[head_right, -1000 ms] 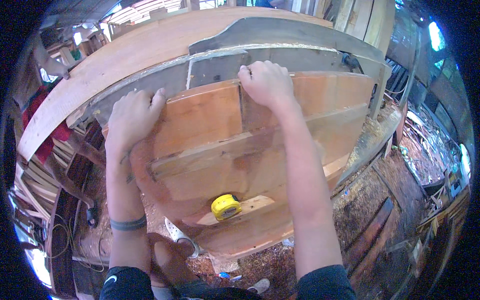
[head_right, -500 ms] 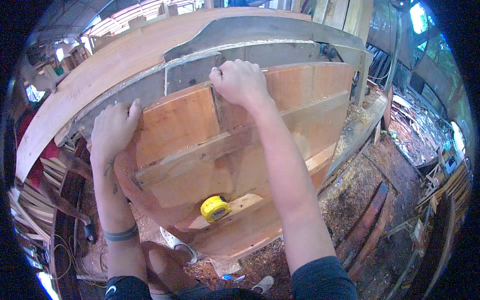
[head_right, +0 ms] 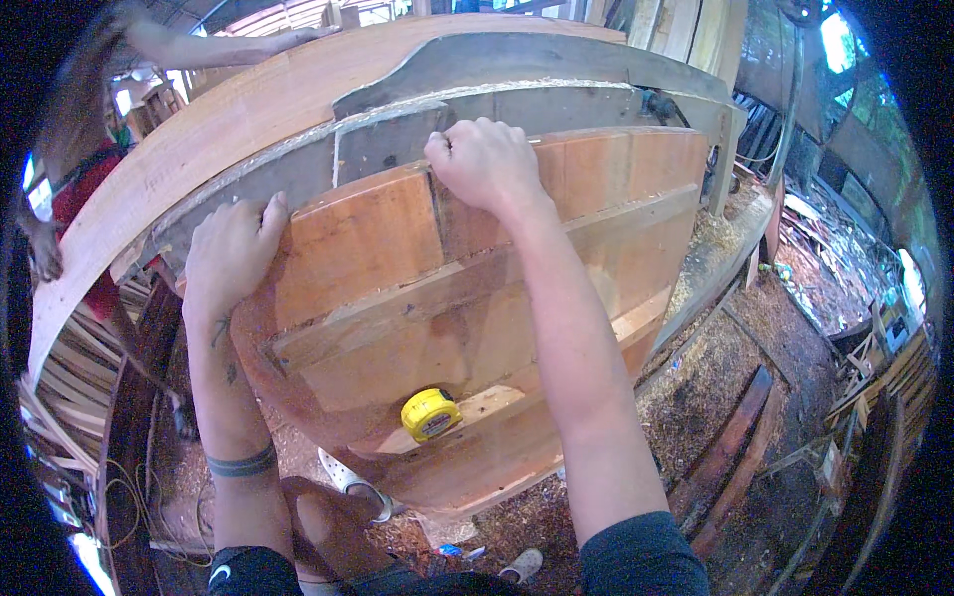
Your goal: The person holds a curved wooden section in place while another person positions a long curved wooden plank onto a larger wooden structure.
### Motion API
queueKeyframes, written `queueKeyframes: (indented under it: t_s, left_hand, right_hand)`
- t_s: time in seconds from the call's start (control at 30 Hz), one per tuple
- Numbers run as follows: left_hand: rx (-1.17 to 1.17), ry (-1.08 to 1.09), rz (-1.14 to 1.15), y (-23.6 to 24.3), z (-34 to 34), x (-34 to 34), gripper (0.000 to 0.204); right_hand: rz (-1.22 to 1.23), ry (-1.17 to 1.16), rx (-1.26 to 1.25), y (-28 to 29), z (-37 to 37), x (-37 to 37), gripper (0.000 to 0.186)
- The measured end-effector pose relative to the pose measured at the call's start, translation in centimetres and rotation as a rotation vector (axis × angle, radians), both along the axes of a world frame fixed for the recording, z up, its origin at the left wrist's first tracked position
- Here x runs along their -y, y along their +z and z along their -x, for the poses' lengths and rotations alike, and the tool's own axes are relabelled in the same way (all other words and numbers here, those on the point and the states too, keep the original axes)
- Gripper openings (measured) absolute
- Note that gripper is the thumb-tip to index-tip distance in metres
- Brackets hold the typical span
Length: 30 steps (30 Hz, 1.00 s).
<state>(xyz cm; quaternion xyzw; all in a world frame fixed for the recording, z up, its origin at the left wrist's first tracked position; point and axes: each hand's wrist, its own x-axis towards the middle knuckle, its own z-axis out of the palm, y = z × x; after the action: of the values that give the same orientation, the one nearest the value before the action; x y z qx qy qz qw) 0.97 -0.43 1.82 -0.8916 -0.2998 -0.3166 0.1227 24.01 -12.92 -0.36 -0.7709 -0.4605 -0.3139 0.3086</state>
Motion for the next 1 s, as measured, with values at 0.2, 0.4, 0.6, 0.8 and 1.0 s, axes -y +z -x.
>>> queueKeyframes:
  t_s: [0.2,0.4,0.6,0.8,1.0]
  left_hand:
    - [-0.031,0.006,0.041,0.09,0.01,-0.03,0.057]
    - [-0.048,0.014,0.048,0.18,-0.03,0.14,0.057]
    - [-0.044,0.019,0.039,0.31,0.1,0.38,0.057]
    - [-0.015,0.014,0.006,0.02,-0.11,0.02,0.056]
    - [0.0,-0.005,-0.018,-0.25,-0.11,-0.24,0.057]
  right_hand:
    - [-0.008,0.006,0.001,-0.11,-0.14,-0.09,0.043]
    - [0.009,0.018,-0.026,0.04,-0.03,0.11,0.043]
    - [0.001,0.025,-0.018,0.11,0.19,0.17,0.042]
    - [-0.016,0.023,-0.002,-0.1,-0.02,0.01,0.042]
    - [-0.052,0.022,0.032,-0.37,-0.38,-0.16,0.042]
